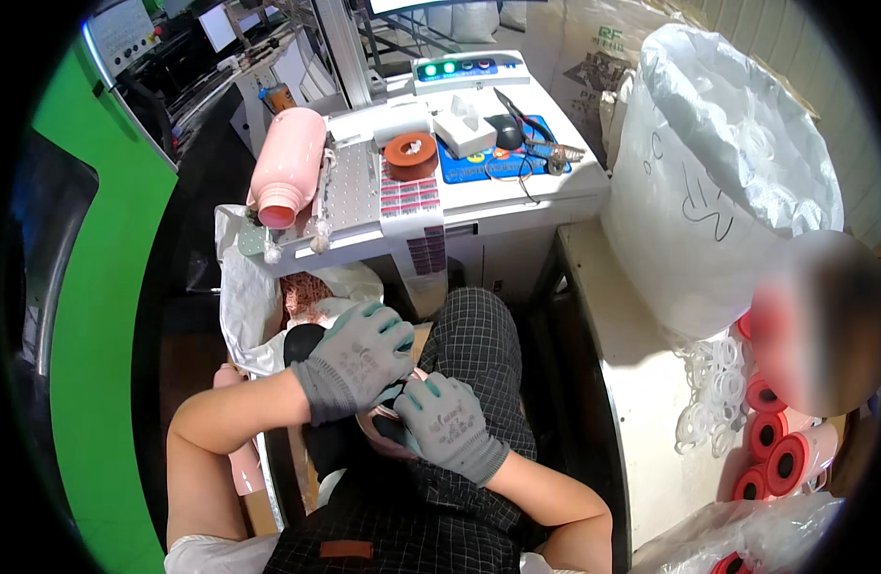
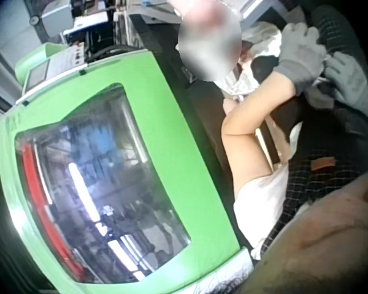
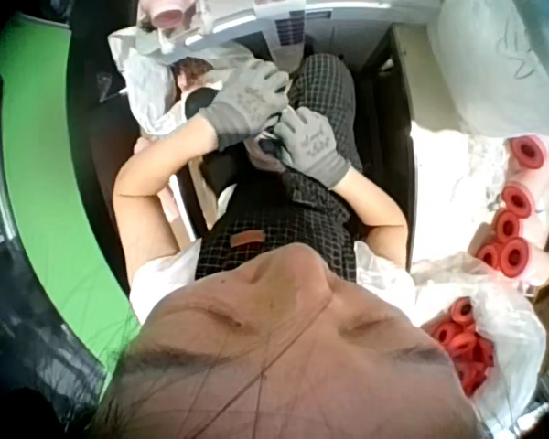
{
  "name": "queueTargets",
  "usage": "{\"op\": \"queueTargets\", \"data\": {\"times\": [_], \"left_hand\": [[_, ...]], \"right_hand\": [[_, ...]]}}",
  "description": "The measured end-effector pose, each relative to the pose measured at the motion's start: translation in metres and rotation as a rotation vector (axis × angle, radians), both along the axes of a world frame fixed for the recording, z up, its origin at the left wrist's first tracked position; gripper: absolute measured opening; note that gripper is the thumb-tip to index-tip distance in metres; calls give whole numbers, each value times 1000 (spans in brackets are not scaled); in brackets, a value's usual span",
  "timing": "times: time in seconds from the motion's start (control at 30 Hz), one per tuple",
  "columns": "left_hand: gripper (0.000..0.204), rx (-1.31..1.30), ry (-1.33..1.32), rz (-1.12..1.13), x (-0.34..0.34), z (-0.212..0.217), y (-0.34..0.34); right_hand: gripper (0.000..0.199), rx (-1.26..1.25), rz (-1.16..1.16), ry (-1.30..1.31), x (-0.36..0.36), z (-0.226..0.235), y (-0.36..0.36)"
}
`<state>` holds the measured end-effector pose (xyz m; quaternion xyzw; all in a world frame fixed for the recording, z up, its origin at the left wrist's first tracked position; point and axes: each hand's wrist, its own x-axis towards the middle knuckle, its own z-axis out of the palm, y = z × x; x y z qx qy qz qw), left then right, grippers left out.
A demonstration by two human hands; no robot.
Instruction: The person sits on the floor and repeatedly assembles pink plastic containers by inserting a red circular base into the container opening. They pick up a container, insert the base, and place the assembled unit into a white bag. The process is repeated continuously with multiple units.
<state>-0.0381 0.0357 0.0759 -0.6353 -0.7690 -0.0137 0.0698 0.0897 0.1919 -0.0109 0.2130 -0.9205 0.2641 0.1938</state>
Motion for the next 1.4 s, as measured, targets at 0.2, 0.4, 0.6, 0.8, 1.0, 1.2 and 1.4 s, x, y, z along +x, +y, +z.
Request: {"op": "queueTargets", "data": {"times": [0.2,0.4,0.6,0.8,1.0,1.2,1.4], "left_hand": [[22,-332,-349,2,-13,-8,7],[17,-87,-346,112,-4,-22,9],[59,615,-526,194,42,-88,-20],[51,471,-612,31,113,-95,5],[56,1252,-1125,581,6,-82,15],[63,703,-1009,1225,-141,-187,38],[68,1035,-1453,608,-134,-194,13]], "right_hand": [[36,-295,-38,-121,-2,10,-2],[37,-278,-93,-50,3,4,-2],[48,-442,-249,60,81,-40,52],[54,-1378,-518,-867,148,-46,65],[73,-1650,-435,-383,126,-48,97],[100,-673,-632,-179,106,-46,106],[118,-591,-654,-199,114,-55,91]]}}
